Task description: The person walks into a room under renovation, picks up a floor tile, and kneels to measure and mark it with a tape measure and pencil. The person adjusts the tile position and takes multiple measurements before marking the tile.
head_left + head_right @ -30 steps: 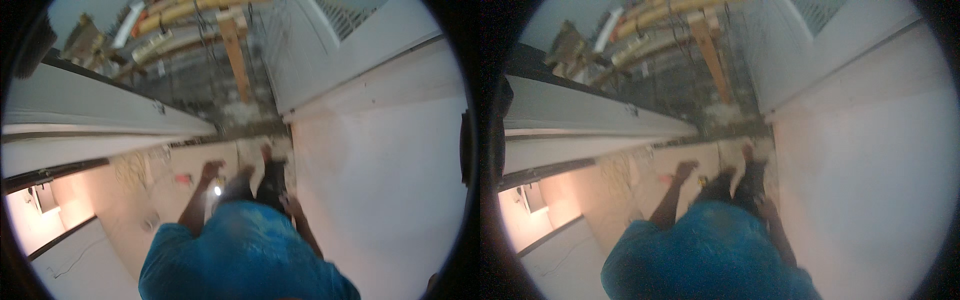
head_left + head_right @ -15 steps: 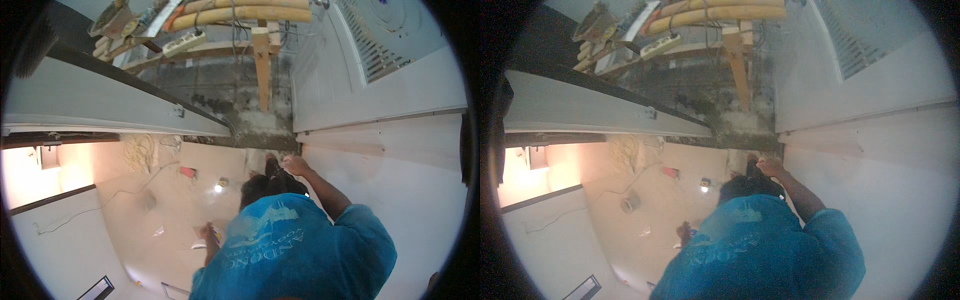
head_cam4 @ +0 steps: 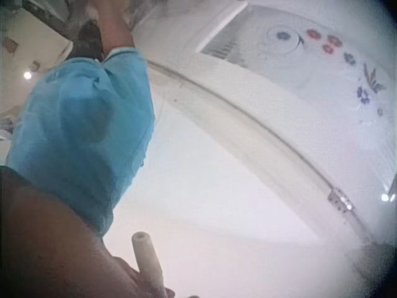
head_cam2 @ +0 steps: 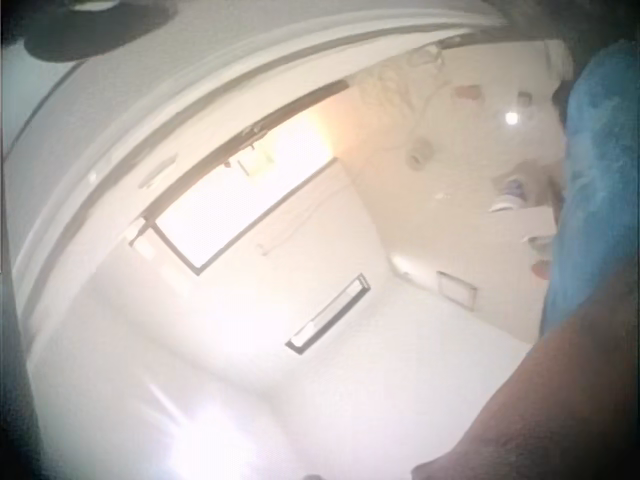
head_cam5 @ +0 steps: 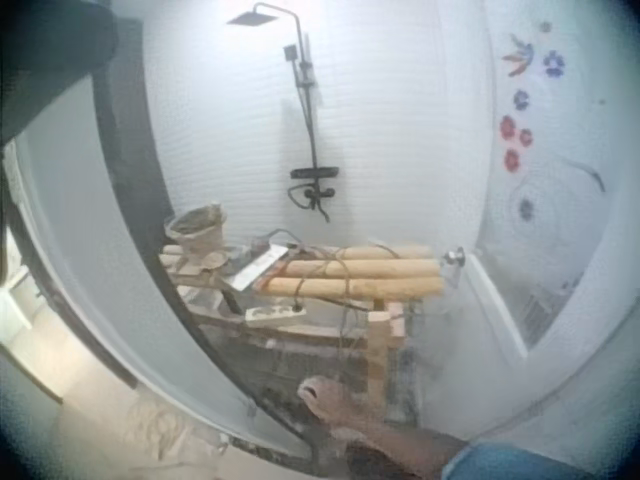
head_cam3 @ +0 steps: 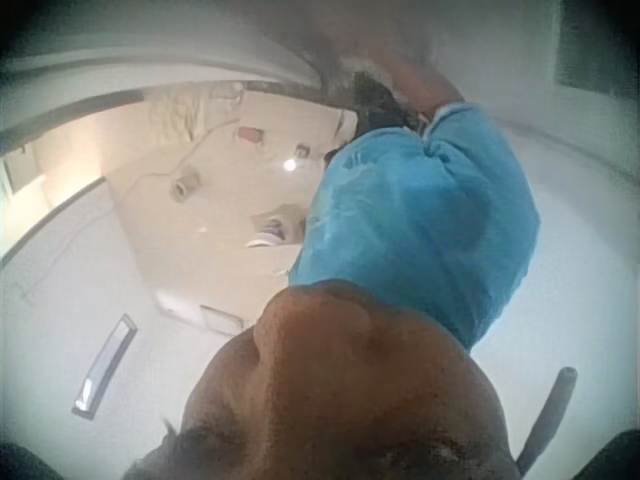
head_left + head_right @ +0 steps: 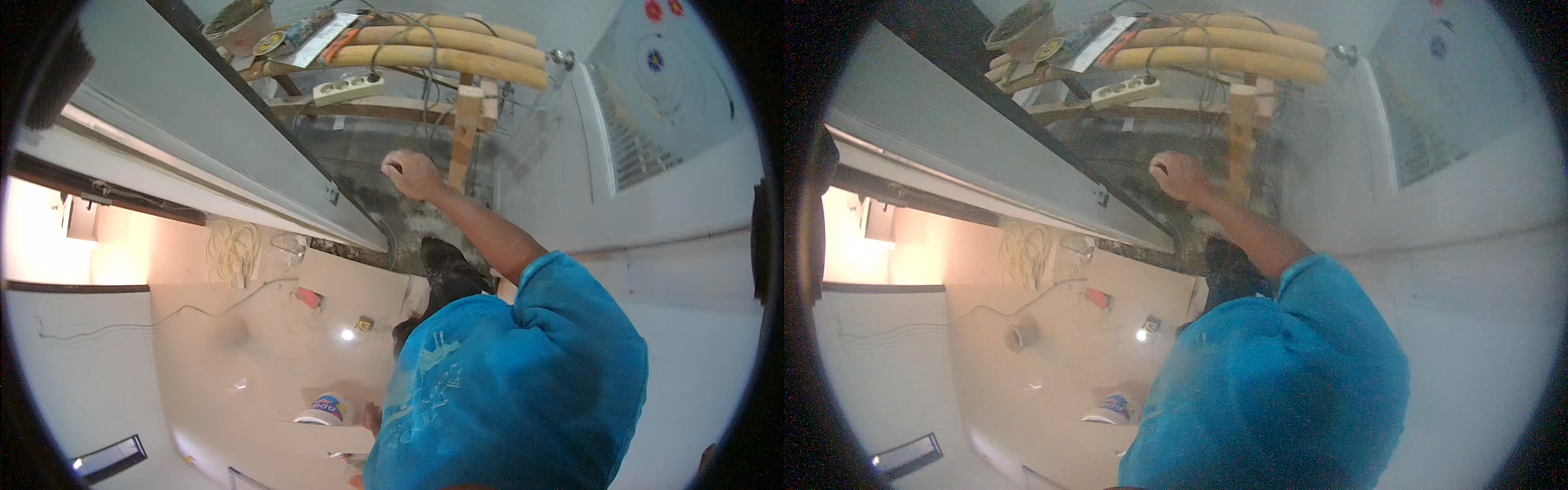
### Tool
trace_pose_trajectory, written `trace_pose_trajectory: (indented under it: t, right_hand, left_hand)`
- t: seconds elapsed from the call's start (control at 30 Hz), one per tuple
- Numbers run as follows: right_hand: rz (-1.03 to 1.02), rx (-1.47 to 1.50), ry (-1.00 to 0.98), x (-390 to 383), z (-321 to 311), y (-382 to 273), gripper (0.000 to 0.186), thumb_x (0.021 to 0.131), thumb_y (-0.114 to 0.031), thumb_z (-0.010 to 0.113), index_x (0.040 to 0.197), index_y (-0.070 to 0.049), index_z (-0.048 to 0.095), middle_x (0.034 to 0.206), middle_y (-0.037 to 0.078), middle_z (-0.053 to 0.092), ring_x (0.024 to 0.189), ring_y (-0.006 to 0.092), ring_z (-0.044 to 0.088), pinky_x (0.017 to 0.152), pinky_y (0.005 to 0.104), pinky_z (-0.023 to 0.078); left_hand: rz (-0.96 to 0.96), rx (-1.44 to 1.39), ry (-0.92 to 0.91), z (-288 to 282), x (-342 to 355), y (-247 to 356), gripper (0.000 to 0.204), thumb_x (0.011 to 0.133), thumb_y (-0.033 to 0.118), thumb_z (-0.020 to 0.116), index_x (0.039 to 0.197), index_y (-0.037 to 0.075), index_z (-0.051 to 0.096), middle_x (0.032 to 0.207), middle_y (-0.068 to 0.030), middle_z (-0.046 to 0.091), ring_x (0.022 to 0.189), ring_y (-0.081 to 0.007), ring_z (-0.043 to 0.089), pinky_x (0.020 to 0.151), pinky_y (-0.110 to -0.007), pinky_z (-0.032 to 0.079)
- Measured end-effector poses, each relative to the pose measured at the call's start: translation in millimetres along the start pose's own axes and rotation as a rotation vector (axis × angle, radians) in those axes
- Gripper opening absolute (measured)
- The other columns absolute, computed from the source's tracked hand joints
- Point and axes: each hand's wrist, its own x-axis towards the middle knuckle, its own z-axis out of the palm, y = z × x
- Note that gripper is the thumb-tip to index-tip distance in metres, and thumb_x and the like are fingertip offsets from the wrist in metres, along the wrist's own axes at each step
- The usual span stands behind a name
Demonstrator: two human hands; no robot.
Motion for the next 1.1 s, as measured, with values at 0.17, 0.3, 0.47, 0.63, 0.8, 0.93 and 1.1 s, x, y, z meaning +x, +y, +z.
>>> trace_pose_trajectory:
  t: [0.17, 0.3, 0.47, 0.63, 0.8, 0.93, 1.1]
  right_hand:
    - [-0.237, -0.074, 0.131, 133.1, -6.8, 9.9, 0.024, 0.090, -0.024, 0.054, 0.095, -0.004, 0.067, 0.093, 0.020, 0.065, 0.091, 0.0386, 0.062, 0.082, 0.0477, 0.047]
    - [-0.111, 0.042, 0.231, 248.1, -14.1, 27.4, 0.026, 0.086, -0.025, 0.062, 0.101, -0.004, 0.065, 0.094, 0.019, 0.064, 0.090, 0.0357, 0.063, 0.081, 0.0450, 0.049]
    - [-0.117, -0.144, 0.285, 347.4, -12.0, 54.5, 0.034, 0.082, -0.028, 0.065, 0.105, -0.003, 0.064, 0.101, 0.020, 0.064, 0.099, 0.0354, 0.061, 0.086, 0.0454, 0.049]
    - [-0.029, -0.123, 0.202, 391.1, -6.6, 68.8, 0.043, 0.078, -0.028, 0.065, 0.113, -0.003, 0.063, 0.103, 0.018, 0.068, 0.100, 0.0351, 0.063, 0.090, 0.0440, 0.050]
    - [-0.017, -0.207, 0.195, 404.3, 6.8, 81.2, 0.052, 0.080, -0.030, 0.064, 0.124, -0.003, 0.059, 0.104, 0.019, 0.069, 0.101, 0.0342, 0.065, 0.091, 0.0437, 0.050]
    - [-0.001, -0.264, 0.077, 403.8, 7.7, 87.5, 0.056, 0.083, -0.036, 0.062, 0.130, -0.006, 0.057, 0.109, 0.020, 0.068, 0.104, 0.0354, 0.064, 0.093, 0.0446, 0.049]
    - [-0.224, -0.347, 0.080, 392.6, -3.6, 58.1, 0.047, 0.088, -0.040, 0.058, 0.120, -0.006, 0.063, 0.110, 0.021, 0.067, 0.104, 0.0373, 0.063, 0.091, 0.0457, 0.049]
  left_hand:
    - [-0.055, -0.111, 0.102, 78.6, -31.7, -13.2, 0.042, 0.095, 0.042, 0.056, 0.109, 0.004, 0.068, 0.092, -0.0112, 0.070, 0.082, -0.0168, 0.066, 0.066, -0.030, 0.054]
    - [-0.075, -0.172, 0.120, 149.5, -33.8, 6.4, 0.042, 0.095, 0.041, 0.057, 0.109, 0.004, 0.068, 0.093, -0.0111, 0.070, 0.083, -0.0171, 0.066, 0.066, -0.030, 0.054]
    - [-0.051, -0.234, 0.135, 207.6, -26.7, 40.0, 0.041, 0.095, 0.041, 0.058, 0.110, 0.004, 0.067, 0.094, -0.0111, 0.069, 0.084, -0.0175, 0.066, 0.066, -0.030, 0.054]
    - [-0.010, -0.294, 0.225, 201.1, -35.0, 54.8, 0.041, 0.095, 0.040, 0.058, 0.111, 0.004, 0.066, 0.095, -0.0111, 0.069, 0.085, -0.0179, 0.066, 0.066, -0.030, 0.054]
    - [-0.039, -0.325, 0.297, 207.2, -59.3, 40.9, 0.041, 0.094, 0.040, 0.059, 0.112, 0.004, 0.066, 0.096, -0.0111, 0.069, 0.085, -0.0182, 0.066, 0.066, -0.030, 0.054]
    - [-0.066, -0.329, 0.333, 213.7, -81.5, 28.1, 0.041, 0.094, 0.040, 0.059, 0.113, 0.004, 0.065, 0.096, -0.0111, 0.068, 0.086, -0.0185, 0.066, 0.066, -0.029, 0.054]
    - [-0.120, -0.269, 0.355, 175.2, -115.1, 30.7, 0.041, 0.094, 0.039, 0.060, 0.114, 0.004, 0.064, 0.097, -0.0111, 0.068, 0.087, -0.0189, 0.065, 0.065, -0.029, 0.053]
